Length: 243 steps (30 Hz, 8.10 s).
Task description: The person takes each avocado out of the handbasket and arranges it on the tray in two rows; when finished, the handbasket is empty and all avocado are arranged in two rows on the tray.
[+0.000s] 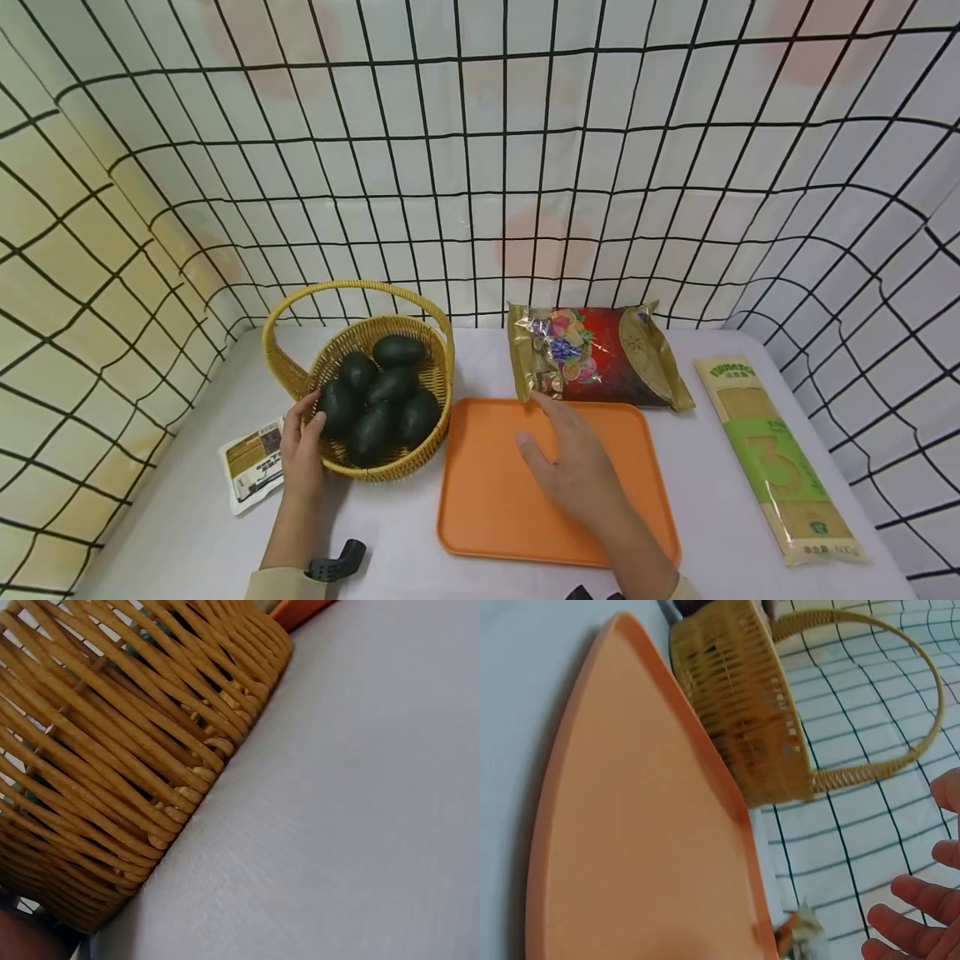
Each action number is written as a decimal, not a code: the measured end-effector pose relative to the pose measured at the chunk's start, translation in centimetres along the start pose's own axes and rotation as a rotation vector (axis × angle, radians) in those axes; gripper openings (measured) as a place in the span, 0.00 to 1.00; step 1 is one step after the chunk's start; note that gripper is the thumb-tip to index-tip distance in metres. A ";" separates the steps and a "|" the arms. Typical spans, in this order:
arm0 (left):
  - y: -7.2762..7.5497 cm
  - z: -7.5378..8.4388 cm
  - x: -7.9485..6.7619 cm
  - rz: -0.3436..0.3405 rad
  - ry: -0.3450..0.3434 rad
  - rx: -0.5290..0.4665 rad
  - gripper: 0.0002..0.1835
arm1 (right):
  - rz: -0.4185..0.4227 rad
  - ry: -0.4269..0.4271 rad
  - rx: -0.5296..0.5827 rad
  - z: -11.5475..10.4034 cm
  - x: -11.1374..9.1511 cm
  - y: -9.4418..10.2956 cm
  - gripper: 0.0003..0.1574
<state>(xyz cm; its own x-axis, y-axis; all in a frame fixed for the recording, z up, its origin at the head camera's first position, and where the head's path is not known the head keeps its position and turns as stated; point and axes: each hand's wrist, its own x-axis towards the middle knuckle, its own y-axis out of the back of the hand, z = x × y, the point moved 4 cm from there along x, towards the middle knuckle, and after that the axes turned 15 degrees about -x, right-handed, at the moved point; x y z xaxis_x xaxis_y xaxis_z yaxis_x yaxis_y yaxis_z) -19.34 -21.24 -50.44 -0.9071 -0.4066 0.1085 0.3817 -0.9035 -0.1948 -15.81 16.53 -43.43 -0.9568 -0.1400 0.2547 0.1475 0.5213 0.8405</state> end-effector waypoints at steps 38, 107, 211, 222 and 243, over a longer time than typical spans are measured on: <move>0.1 -1.2 0.2 0.037 0.011 -0.155 0.22 | -0.239 0.224 0.106 -13.1 5.7 -7.5 0.36; 0.1 -1.0 0.2 0.014 -0.008 -0.153 0.21 | -0.284 0.417 -0.255 -15.0 8.9 -12.8 0.38; 0.0 -1.4 0.1 0.022 0.006 -0.150 0.21 | -0.018 -0.340 0.196 -2.6 4.0 -11.2 0.39; 0.1 -1.5 0.1 0.038 0.013 -0.148 0.22 | -0.080 -0.342 0.240 -2.2 4.0 -11.1 0.37; 0.1 -1.4 0.0 0.033 0.012 -0.152 0.21 | -0.054 -0.331 0.296 -1.5 4.0 -11.7 0.44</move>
<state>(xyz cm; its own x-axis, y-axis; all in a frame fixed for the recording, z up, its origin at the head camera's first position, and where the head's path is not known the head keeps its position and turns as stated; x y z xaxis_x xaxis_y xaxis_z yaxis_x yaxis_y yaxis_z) -19.59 -21.16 -51.87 -0.8968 -0.4335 0.0885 0.3811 -0.8585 -0.3432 -20.99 8.62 -51.55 -0.9969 0.0784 0.0065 0.0629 0.7462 0.6627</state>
